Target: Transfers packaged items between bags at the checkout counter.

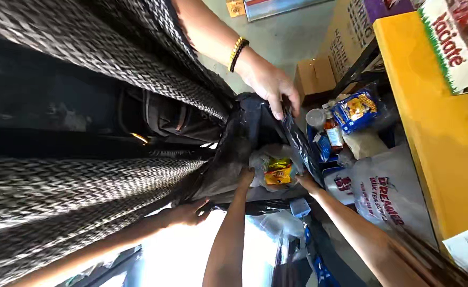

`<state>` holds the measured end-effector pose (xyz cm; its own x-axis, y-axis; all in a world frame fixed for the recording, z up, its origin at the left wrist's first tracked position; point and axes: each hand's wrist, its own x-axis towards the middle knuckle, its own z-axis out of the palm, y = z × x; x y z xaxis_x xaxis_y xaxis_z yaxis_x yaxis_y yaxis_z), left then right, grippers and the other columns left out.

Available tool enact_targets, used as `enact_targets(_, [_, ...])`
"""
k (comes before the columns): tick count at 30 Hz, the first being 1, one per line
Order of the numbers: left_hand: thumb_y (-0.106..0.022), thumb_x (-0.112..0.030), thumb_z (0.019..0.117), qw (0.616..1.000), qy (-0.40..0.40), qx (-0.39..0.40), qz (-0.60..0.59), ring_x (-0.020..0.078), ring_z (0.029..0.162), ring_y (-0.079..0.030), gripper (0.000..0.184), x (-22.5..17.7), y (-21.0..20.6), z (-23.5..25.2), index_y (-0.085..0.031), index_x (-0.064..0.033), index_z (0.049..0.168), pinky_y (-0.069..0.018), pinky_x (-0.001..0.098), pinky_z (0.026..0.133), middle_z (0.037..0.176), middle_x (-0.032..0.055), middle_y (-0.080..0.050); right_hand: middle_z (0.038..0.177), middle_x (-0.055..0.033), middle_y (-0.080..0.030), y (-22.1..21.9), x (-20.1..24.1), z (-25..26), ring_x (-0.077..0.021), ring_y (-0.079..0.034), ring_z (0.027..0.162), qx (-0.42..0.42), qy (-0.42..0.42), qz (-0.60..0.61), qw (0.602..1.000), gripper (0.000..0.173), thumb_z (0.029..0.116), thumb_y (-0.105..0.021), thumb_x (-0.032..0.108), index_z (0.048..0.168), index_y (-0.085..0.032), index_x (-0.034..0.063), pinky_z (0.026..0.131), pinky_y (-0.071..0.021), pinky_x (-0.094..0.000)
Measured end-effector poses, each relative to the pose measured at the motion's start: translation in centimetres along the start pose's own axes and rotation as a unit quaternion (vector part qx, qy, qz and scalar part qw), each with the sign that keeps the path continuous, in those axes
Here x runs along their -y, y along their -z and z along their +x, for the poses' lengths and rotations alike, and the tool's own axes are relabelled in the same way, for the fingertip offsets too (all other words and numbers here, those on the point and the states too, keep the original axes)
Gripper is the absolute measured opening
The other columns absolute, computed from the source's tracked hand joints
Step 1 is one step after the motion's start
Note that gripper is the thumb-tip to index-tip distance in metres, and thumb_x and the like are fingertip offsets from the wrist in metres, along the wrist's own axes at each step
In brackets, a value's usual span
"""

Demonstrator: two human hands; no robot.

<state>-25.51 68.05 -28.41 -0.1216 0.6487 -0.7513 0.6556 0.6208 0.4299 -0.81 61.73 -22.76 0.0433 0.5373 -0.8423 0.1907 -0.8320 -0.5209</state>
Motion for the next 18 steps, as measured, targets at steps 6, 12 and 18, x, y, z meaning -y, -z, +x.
enact_targets(6, [-0.057, -0.021, 0.1046, 0.999, -0.032, 0.007, 0.038, 0.0381, 0.140, -0.048, 0.058, -0.8, 0.5, -4.0, -0.038, 0.0056, 0.153, -0.0373, 0.0489, 0.118, 0.150, 0.0282, -0.048, 0.154, -0.0277, -0.044, 1.2, -1.4, -1.7, -0.0385, -0.043, 0.144, 0.063, -0.005, -0.357, 0.932, 0.075, 0.0997, -0.065, 0.029, 0.156, -0.029, -0.0047, 0.120, -0.0335, -0.0522])
enact_targets(12, [-0.049, -0.015, 0.1071, 0.963, -0.219, -0.061, -0.147, 0.0236, 0.115, -0.068, 0.037, 4.1, -0.2, -17.5, -0.057, 0.0060, 0.137, -0.0541, 0.0396, 0.102, 0.128, 0.0201, -0.067, 0.128, -0.0293, -0.063, 1.4, -1.3, -10.0, -0.0456, -0.060, 0.124, 0.070, 0.089, -0.497, 0.860, 0.053, 0.1098, -0.042, 0.037, 0.144, -0.050, -0.0023, 0.104, -0.0462, -0.0604])
enact_targets(18, [-0.043, -0.012, 0.1087, 0.967, -0.014, 0.001, -0.253, 0.0245, 0.096, -0.071, 0.034, 19.2, -8.3, -27.3, -0.059, 0.0105, 0.129, -0.0580, 0.0416, 0.088, 0.110, 0.0215, -0.071, 0.084, -0.0155, -0.070, -0.2, -11.2, -17.1, -0.0262, -0.070, 0.075, -0.010, 0.478, -0.264, 0.838, 0.028, 0.0979, -0.053, 0.018, 0.096, -0.071, -0.0035, 0.070, -0.0600, -0.0436])
